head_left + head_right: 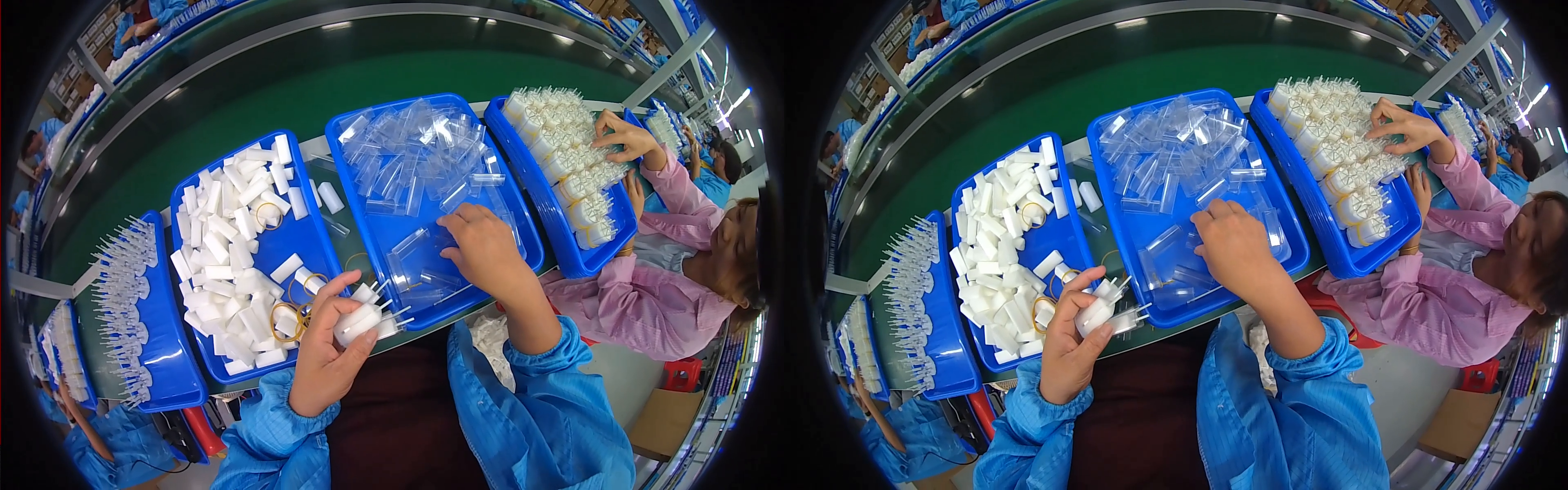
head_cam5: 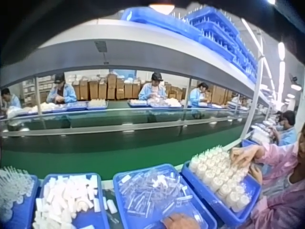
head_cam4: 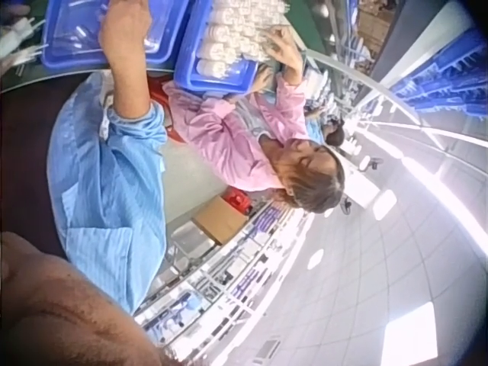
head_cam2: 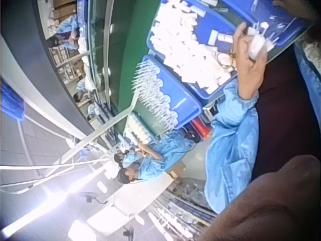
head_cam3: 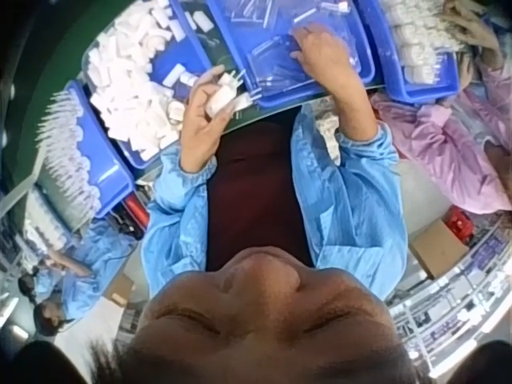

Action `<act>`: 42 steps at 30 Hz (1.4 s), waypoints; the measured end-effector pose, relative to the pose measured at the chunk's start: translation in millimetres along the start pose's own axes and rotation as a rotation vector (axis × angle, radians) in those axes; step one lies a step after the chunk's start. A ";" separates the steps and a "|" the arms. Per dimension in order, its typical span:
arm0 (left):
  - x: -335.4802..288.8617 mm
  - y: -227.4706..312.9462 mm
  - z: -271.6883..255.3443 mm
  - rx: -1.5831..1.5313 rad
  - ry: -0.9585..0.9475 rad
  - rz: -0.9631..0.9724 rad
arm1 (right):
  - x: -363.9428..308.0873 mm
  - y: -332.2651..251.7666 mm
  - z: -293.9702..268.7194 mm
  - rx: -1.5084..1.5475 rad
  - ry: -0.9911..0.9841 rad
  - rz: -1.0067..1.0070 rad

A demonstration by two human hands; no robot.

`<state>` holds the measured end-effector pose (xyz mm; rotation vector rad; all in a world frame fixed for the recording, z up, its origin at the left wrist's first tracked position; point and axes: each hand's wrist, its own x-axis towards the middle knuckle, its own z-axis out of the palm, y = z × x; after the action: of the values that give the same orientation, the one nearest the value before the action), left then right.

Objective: The person assembles component bundles by attaching foam blocks onto the prongs of plastic bases, sliding clear plastic covers over the foam blocks, securing each grouped bundle with a rubber band, and placing the finished bundles onto a tray.

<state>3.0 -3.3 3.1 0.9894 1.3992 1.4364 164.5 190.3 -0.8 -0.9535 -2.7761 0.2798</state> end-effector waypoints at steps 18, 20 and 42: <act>0.5 2.4 1.2 0.095 0.025 0.037 | -8.6 -8.8 -2.7 -0.070 -0.085 -0.099; -0.4 4.6 0.7 0.162 0.055 0.067 | -7.2 -10.4 -3.8 -0.046 -0.085 -0.128; 1.6 6.0 4.9 0.495 0.108 0.263 | -27.9 -79.2 20.8 1.728 0.222 0.088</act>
<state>6.9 -0.2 9.2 1.4701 1.8074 1.3706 134.8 109.1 -5.2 -0.4547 -1.2918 1.8871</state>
